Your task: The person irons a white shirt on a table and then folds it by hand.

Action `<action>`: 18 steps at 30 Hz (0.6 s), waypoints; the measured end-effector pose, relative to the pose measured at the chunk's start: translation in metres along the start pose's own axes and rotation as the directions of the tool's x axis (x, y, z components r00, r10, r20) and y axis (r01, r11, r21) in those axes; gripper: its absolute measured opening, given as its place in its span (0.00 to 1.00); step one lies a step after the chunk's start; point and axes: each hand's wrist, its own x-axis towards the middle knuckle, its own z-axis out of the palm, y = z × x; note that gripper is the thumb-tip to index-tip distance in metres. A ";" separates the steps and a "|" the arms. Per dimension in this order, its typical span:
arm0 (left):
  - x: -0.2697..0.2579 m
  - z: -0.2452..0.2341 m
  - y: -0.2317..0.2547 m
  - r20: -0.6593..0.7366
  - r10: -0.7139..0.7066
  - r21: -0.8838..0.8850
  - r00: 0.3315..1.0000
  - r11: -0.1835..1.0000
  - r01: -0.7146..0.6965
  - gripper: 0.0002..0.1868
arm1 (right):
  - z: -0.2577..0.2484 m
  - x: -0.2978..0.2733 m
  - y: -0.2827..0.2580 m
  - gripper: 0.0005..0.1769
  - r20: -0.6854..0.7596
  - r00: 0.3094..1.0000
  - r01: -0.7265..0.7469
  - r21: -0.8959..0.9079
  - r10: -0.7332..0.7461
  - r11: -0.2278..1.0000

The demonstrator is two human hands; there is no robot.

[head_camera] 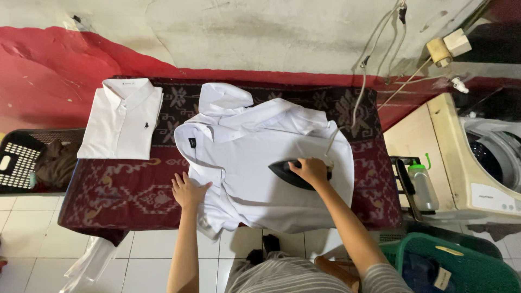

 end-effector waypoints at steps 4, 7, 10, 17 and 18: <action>0.001 -0.001 -0.001 0.011 -0.027 -0.048 1.000 0.998 0.027 0.68 | 0.003 0.001 -0.004 0.29 -0.047 0.999 0.023 0.002 -0.023 1.000; 0.007 -0.011 0.005 0.065 -0.062 -0.046 0.996 0.997 0.065 0.69 | 0.013 0.016 -0.029 0.30 0.011 1.000 0.009 0.006 -0.009 1.000; 0.008 -0.020 0.012 0.079 -0.082 -0.025 0.994 0.996 0.084 0.69 | 0.025 0.038 -0.068 0.31 0.018 0.997 0.073 0.039 -0.073 0.997; 0.010 -0.022 0.015 0.114 -0.119 -0.023 0.986 0.992 0.123 0.70 | 0.040 0.077 -0.133 0.31 0.111 0.976 0.175 0.126 -0.189 0.977; 0.011 -0.020 0.014 0.123 -0.125 -0.013 0.984 0.992 0.128 0.70 | 0.041 0.079 -0.133 0.31 0.112 0.974 0.183 0.129 -0.198 0.975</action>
